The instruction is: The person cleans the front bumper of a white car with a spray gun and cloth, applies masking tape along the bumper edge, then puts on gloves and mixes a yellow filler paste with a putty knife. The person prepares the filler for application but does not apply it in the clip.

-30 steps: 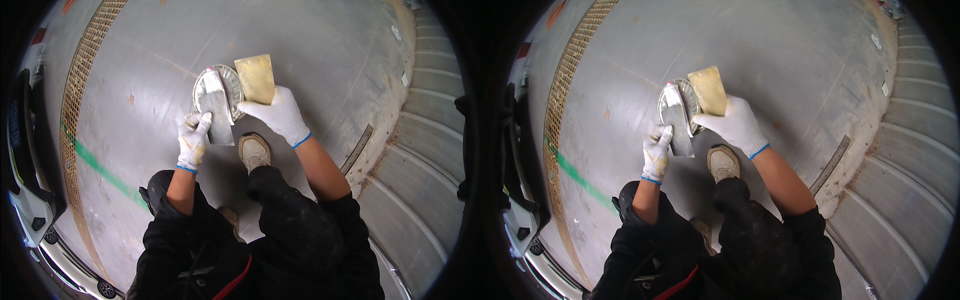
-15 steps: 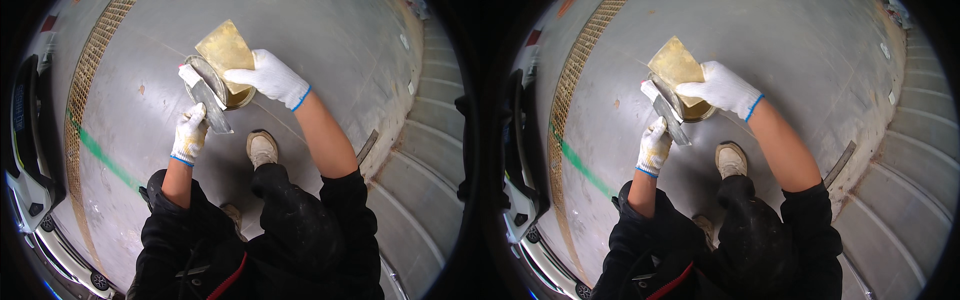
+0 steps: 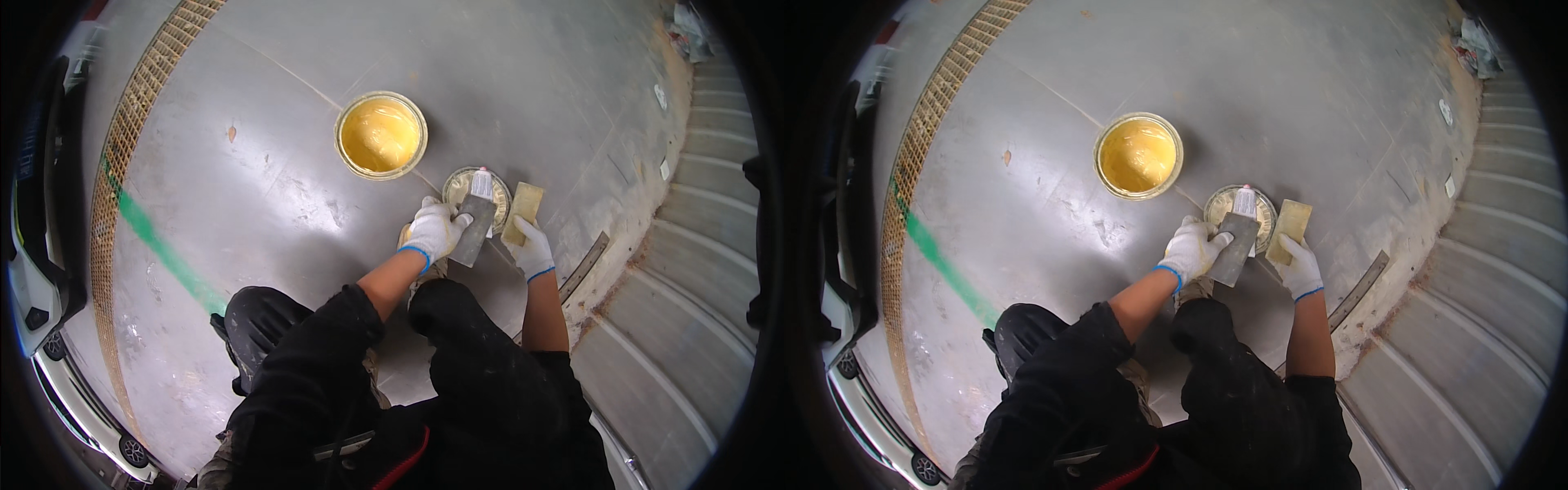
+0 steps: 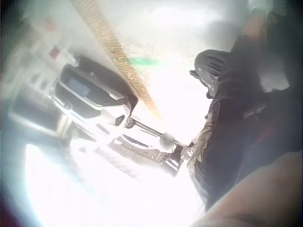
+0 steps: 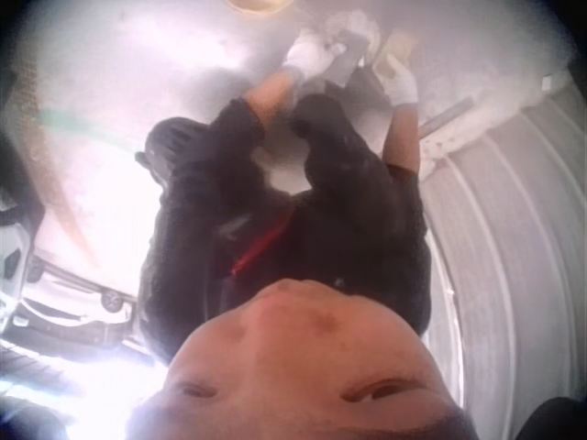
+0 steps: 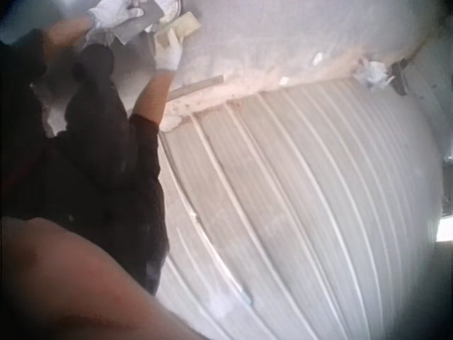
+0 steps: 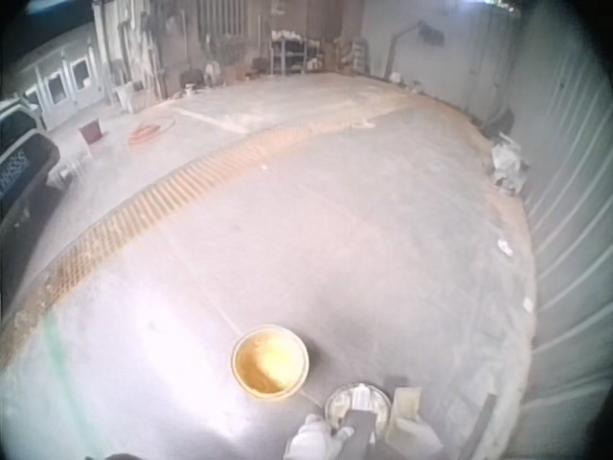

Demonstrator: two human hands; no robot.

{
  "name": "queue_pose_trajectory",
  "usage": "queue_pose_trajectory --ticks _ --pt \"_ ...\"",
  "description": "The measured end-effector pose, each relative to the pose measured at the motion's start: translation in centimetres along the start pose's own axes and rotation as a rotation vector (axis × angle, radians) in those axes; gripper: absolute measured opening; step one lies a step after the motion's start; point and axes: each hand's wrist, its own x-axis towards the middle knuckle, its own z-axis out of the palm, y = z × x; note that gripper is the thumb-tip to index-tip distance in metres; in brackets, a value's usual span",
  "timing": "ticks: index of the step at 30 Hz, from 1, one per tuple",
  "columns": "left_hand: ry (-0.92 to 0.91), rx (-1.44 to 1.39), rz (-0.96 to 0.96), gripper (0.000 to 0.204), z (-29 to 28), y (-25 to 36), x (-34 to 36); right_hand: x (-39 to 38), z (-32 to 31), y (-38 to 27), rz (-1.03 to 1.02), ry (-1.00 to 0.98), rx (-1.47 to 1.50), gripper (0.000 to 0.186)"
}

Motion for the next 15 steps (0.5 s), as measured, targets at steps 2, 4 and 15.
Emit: queue_pose_trajectory --ticks 2,4,15 --pt "-0.074 0.085 0.033 0.038 0.7 -0.8 0.8 0.5 -1.0 -0.1 0.076 -0.022 -0.110 0.043" --pt "-0.049 0.020 0.110 0.035 -0.2 -1.9 0.5 0.7 -0.7 -1.6 0.031 -0.015 -0.245 0.038" --pt "0.118 0.501 0.441 0.020 -13.1 -4.8 -6.3 -2.8 24.6 -16.2 -1.434 -0.406 -1.365 0.016"
